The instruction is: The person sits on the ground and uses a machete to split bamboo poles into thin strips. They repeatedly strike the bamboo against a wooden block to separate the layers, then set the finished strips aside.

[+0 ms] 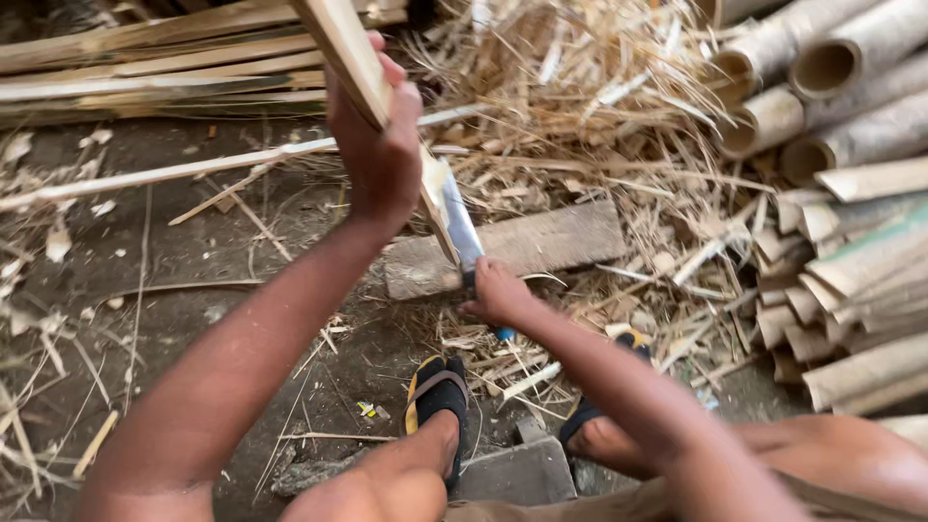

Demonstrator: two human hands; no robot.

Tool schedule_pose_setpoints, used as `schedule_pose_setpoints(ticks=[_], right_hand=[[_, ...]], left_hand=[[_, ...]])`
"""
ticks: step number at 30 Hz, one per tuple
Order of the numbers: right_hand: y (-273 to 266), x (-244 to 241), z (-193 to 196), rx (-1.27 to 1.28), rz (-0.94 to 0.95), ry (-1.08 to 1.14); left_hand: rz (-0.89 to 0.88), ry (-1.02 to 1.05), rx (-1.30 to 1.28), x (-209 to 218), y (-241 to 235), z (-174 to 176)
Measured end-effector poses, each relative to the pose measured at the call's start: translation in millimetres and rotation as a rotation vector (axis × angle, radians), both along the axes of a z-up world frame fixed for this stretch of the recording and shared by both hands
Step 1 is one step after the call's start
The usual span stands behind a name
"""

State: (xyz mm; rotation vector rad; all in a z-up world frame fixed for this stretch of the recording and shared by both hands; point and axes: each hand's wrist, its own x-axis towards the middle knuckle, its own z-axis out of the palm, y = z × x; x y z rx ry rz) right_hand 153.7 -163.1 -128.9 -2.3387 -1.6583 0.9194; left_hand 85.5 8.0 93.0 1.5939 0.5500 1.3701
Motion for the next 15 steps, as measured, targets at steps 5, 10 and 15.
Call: schedule_pose_setpoints(ticks=[5,10,15], right_hand=[[-25.4,-7.2,-32.0,-0.119,-0.537,0.507],[-66.6,-9.4,59.8,0.223,-0.808,0.894],[-76.4,-10.7,147.3,0.545,-0.586,0.378]], left_hand=[[0.024,0.091,0.098,-30.4,-11.3,-3.0],[-0.026,0.111,0.043,-12.0,-34.1,-11.0],[-0.032,0.158,0.011,3.2,-62.1,-7.9]])
